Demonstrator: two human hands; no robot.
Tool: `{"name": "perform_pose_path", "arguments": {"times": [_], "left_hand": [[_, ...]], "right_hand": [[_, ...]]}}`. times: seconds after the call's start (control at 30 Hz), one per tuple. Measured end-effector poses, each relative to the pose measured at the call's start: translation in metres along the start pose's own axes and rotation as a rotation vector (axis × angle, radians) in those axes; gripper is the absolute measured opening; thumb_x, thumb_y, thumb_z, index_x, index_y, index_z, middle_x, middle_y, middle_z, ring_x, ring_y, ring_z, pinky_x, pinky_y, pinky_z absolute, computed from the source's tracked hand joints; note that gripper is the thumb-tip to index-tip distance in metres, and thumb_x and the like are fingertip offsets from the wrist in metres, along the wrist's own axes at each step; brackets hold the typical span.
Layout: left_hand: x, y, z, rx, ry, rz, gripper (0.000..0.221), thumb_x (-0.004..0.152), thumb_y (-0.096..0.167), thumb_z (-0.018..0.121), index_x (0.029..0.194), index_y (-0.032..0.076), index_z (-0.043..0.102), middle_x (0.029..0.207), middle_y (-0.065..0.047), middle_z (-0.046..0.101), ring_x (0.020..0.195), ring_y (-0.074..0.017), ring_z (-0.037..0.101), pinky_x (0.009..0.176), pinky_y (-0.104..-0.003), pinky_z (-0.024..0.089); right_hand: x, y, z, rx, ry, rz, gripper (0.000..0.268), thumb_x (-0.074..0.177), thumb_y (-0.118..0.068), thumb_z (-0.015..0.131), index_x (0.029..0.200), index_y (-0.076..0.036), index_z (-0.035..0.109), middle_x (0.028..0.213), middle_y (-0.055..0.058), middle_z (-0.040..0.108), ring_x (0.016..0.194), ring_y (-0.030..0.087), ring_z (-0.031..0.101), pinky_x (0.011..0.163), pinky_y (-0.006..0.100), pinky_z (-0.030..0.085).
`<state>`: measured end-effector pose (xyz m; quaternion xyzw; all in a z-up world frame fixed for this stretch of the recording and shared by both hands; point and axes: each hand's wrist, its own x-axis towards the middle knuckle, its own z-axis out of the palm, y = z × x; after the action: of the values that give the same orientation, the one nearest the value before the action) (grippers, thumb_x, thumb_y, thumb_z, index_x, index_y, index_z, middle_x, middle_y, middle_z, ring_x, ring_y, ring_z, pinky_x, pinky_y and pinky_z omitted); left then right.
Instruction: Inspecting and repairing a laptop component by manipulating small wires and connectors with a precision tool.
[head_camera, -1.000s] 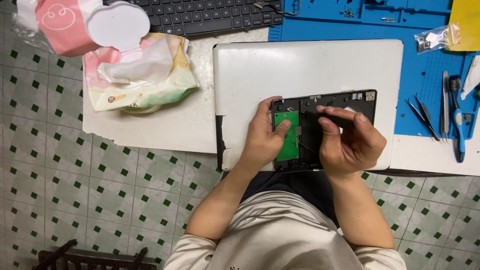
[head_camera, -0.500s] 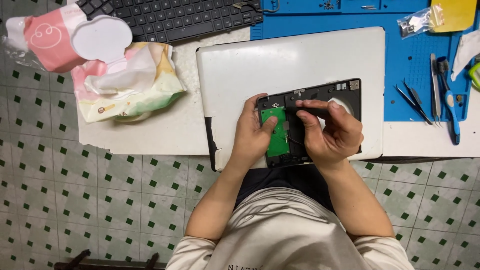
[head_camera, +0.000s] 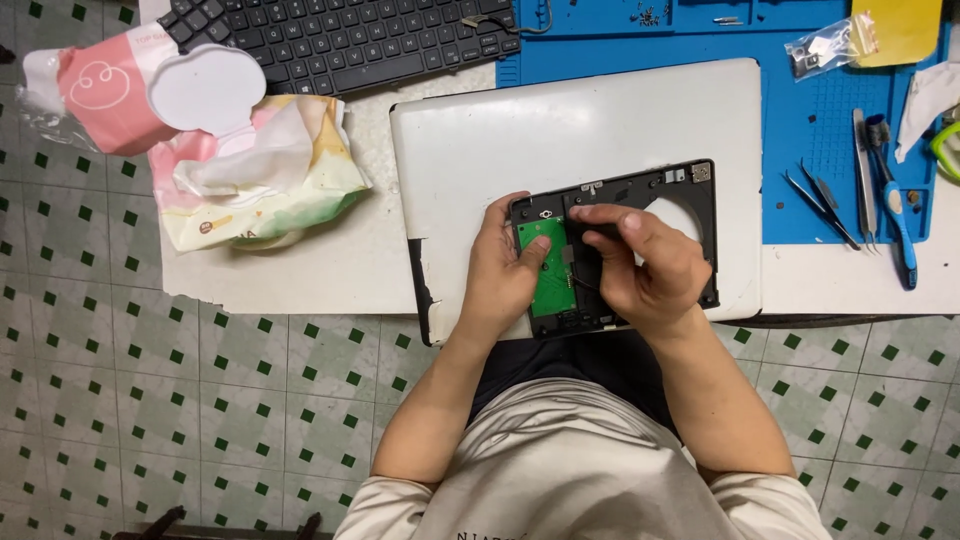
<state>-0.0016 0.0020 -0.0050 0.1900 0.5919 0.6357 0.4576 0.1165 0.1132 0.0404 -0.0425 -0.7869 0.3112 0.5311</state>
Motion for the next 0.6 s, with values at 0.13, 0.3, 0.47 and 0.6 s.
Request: {"name": "perform_pose_path", "arguments": {"times": [0.13,0.3,0.47,0.6], "left_hand": [[0.001,-0.001,0.002,-0.008,0.000,0.016,0.051,0.097,-0.005,0.061,0.144,-0.002,0.042,0.098,-0.013,0.069,0.089,-0.0181,0.064,0.081,-0.032,0.055],[0.001,-0.004,0.000,-0.008,0.013,0.020,0.052,0.097,-0.006,0.061,0.145,-0.002,0.042,0.101,-0.015,0.070,0.093,-0.0188,0.067,0.083,-0.033,0.056],[0.001,-0.005,0.000,-0.023,0.014,0.023,0.053,0.096,-0.006,0.062,0.144,-0.002,0.042,0.099,-0.014,0.069,0.090,-0.0183,0.065,0.081,-0.033,0.056],[0.003,-0.010,0.000,-0.007,0.012,0.024,0.053,0.096,-0.005,0.062,0.144,-0.001,0.042,0.098,-0.014,0.069,0.089,-0.0183,0.065,0.080,-0.033,0.056]], "right_hand": [[0.008,-0.004,-0.002,-0.013,-0.064,-0.021,0.043,0.088,0.018,0.074,0.123,0.006,0.052,0.089,0.031,0.074,0.067,0.045,0.074,0.057,0.050,0.061],[0.009,0.005,-0.003,-0.109,-0.082,-0.006,0.052,0.087,0.007,0.084,0.130,-0.001,0.056,0.096,0.024,0.069,0.077,0.040,0.075,0.062,0.048,0.064],[0.003,0.007,-0.005,-0.043,-0.051,0.001,0.053,0.085,0.017,0.081,0.130,0.003,0.055,0.092,0.025,0.067,0.073,0.042,0.073,0.061,0.050,0.063],[-0.005,0.011,-0.001,0.011,-0.035,-0.004,0.054,0.085,0.022,0.076,0.131,0.006,0.053,0.091,0.029,0.069,0.071,0.044,0.073,0.061,0.051,0.061]]}}
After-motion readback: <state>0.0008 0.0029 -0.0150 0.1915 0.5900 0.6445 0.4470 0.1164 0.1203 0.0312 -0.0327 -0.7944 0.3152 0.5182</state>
